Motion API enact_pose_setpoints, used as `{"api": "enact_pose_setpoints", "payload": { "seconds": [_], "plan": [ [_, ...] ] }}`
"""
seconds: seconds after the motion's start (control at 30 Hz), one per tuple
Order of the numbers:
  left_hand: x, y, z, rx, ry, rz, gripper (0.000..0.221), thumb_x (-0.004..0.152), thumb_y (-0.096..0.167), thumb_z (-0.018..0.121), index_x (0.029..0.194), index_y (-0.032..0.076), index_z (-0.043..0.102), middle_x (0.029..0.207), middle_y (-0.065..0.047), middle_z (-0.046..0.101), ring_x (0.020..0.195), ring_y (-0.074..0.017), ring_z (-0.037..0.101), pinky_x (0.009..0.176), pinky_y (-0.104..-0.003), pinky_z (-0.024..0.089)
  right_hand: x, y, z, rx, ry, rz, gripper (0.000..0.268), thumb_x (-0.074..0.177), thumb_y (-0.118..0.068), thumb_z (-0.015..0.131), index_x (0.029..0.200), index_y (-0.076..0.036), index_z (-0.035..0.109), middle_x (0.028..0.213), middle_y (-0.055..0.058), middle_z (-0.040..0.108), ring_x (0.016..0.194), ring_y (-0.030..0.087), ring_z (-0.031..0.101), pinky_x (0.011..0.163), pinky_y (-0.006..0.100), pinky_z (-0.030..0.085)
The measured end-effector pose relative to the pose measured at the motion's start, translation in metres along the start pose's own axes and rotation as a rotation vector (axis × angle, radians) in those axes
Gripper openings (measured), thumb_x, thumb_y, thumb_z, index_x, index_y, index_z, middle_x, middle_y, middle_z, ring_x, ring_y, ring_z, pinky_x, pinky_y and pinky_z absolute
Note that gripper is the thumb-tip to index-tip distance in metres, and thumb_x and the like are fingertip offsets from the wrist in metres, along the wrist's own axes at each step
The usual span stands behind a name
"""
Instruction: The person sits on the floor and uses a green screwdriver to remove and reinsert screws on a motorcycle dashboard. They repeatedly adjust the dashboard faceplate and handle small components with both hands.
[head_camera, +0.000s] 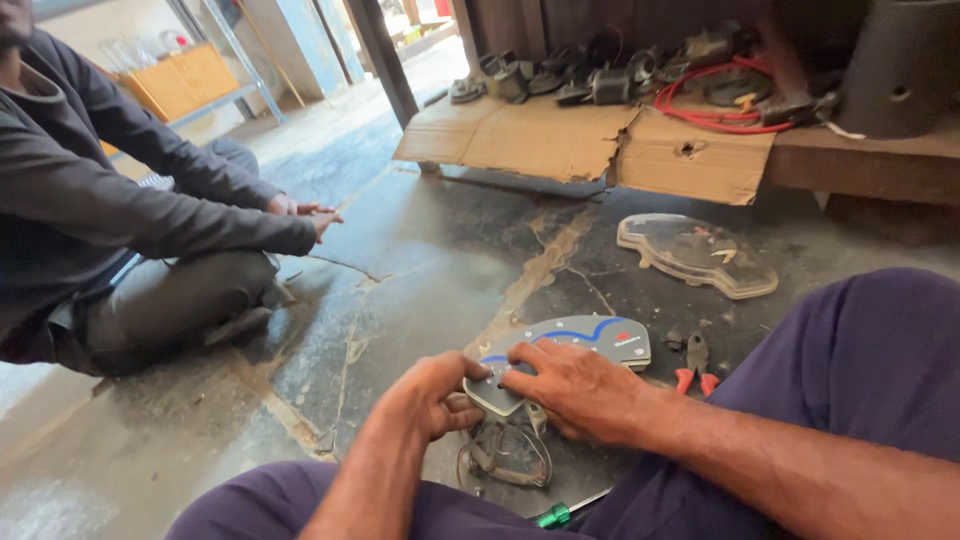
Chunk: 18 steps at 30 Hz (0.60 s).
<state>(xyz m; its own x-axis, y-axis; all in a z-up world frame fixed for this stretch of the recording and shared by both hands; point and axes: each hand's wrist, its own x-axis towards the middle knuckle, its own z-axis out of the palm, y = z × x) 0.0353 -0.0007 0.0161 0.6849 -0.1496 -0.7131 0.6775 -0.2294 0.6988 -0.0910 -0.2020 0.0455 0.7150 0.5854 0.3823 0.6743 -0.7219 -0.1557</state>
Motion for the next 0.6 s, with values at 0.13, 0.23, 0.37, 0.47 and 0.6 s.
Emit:
{"api": "enact_pose_setpoints", "payload": {
  "seconds": [0.13, 0.23, 0.37, 0.47, 0.6],
  "plan": [
    [-0.003, 0.001, -0.006, -0.021, 0.003, 0.012, 0.027, 0.092, 0.016, 0.065, 0.116, 0.004, 0.067, 0.100, -0.009, 0.072, 0.079, -0.0221, 0.073, 0.080, -0.041, 0.058, 0.007, 0.005, 0.007, 0.023, 0.044, -0.024, 0.048, 0.069, 0.001, 0.071, 0.115, -0.006, 0.060, 0.127, 0.019, 0.056, 0.108, 0.039, 0.061, 0.087, 0.048, 0.051],
    [-0.002, -0.005, -0.002, -0.072, 0.082, 0.054, 0.026, 0.092, 0.015, 0.067, 0.115, 0.002, 0.068, 0.099, -0.011, 0.069, 0.078, -0.0230, 0.071, 0.075, -0.040, 0.058, 0.010, 0.007, 0.013, 0.030, 0.093, -0.021, 0.046, 0.070, 0.002, 0.070, 0.115, -0.007, 0.063, 0.124, 0.018, 0.059, 0.106, 0.038, 0.063, 0.085, 0.047, 0.052],
    [0.002, -0.011, 0.009, -0.171, 0.156, 0.116, 0.027, 0.091, 0.015, 0.071, 0.111, -0.003, 0.068, 0.096, -0.014, 0.070, 0.076, -0.0240, 0.069, 0.067, -0.038, 0.056, 0.016, 0.009, 0.020, 0.000, 0.120, -0.020, 0.045, 0.072, 0.000, 0.071, 0.116, -0.007, 0.064, 0.118, 0.016, 0.061, 0.103, 0.037, 0.064, 0.083, 0.046, 0.053],
    [0.005, -0.010, 0.013, -0.211, 0.185, 0.159, 0.030, 0.088, 0.015, 0.073, 0.108, -0.006, 0.071, 0.095, -0.015, 0.072, 0.075, -0.0248, 0.068, 0.064, -0.039, 0.054, 0.020, 0.010, 0.024, -0.020, 0.138, -0.017, 0.045, 0.072, 0.001, 0.071, 0.115, -0.006, 0.064, 0.117, 0.015, 0.061, 0.105, 0.035, 0.064, 0.084, 0.044, 0.054],
    [0.004, -0.010, 0.015, -0.184, 0.228, 0.150, 0.034, 0.086, 0.019, 0.075, 0.108, -0.006, 0.071, 0.096, -0.015, 0.072, 0.074, -0.0235, 0.063, 0.064, -0.039, 0.051, 0.024, 0.010, 0.028, -0.006, 0.093, 0.011, 0.047, 0.068, 0.003, 0.072, 0.114, -0.004, 0.064, 0.115, 0.015, 0.062, 0.105, 0.035, 0.065, 0.084, 0.043, 0.055]
  ]
}}
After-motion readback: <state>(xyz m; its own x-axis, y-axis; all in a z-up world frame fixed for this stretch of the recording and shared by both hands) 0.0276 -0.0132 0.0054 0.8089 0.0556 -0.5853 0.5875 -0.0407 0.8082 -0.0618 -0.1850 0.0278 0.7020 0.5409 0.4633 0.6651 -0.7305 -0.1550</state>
